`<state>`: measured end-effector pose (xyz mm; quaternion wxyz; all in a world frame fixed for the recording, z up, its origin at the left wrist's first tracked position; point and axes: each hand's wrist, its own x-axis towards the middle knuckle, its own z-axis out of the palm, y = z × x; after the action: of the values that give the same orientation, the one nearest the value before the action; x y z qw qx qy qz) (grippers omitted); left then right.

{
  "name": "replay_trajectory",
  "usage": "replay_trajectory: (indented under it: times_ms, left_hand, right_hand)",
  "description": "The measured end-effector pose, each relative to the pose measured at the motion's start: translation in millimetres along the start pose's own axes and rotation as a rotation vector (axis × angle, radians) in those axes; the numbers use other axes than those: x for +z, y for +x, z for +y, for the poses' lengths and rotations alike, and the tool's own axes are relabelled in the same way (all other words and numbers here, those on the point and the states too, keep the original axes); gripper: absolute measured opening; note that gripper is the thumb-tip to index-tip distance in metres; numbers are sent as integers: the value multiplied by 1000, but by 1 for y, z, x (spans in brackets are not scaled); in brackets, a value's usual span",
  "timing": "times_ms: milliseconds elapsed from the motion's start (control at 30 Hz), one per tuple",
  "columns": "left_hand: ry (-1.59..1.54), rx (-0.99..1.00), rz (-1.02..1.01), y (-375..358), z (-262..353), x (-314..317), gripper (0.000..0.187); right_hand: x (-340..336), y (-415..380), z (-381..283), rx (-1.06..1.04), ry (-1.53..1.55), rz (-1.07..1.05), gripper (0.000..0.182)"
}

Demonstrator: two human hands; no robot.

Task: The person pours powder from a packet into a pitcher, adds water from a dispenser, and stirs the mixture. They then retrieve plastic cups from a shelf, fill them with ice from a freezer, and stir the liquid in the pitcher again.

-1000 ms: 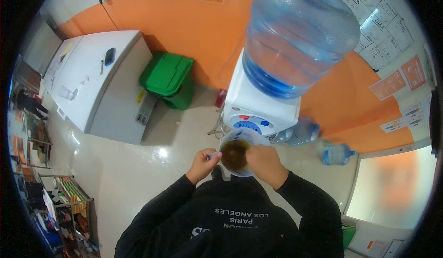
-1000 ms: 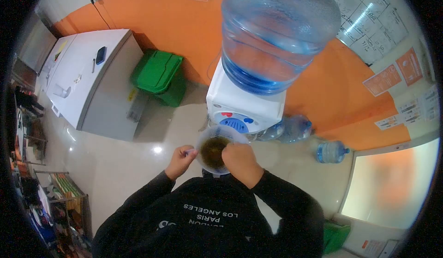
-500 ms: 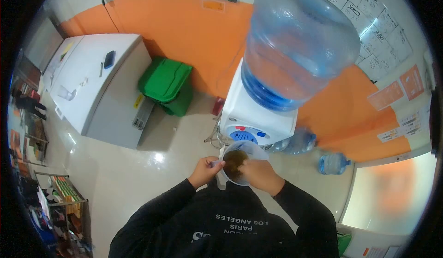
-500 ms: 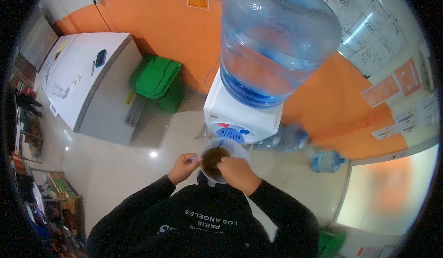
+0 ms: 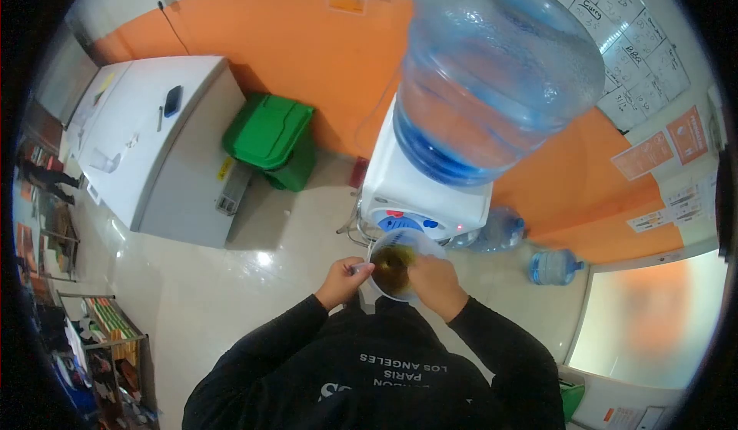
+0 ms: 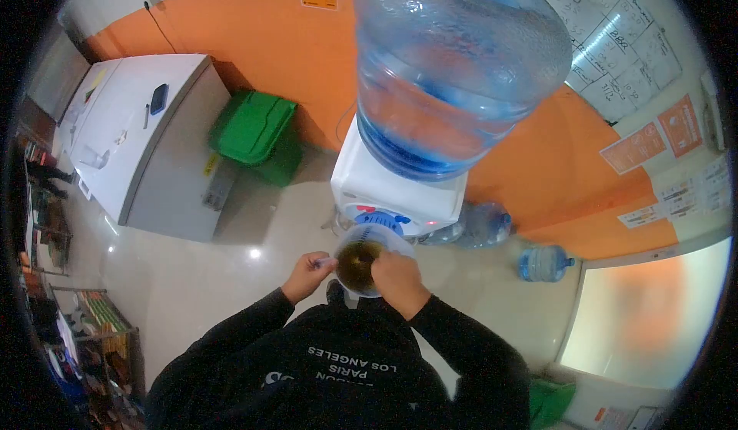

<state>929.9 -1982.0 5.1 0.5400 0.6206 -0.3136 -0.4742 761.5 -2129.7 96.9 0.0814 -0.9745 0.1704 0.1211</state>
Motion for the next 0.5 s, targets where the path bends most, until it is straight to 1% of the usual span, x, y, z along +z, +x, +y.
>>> replay_trajectory:
  times_ms: [67,167,233,267,367,467,500]
  left_hand:
    - [12,16,23,3,-4,1,32]
    - [40,6,21,5,-1,3,35]
    - [37,14,17,8,-8,6,38]
    - [42,2,8,9,-9,6,36]
    - [50,-27,0,13,-8,6,33]
    - [34,-33,23,15,-5,11,34]
    - [20,-27,35,17,-6,13,36]
  right_hand:
    - [-16,-1,5,2,-7,-303,14]
    - [12,3,12,-154,201,7,10]
    - [16,7,11,-84,103,165,11]
    - [16,8,10,-49,53,242,11]
    - [10,5,18,29,2,9,10]
    - [21,9,28,-97,169,-97,9]
    - [23,13,27,-83,193,19,9]
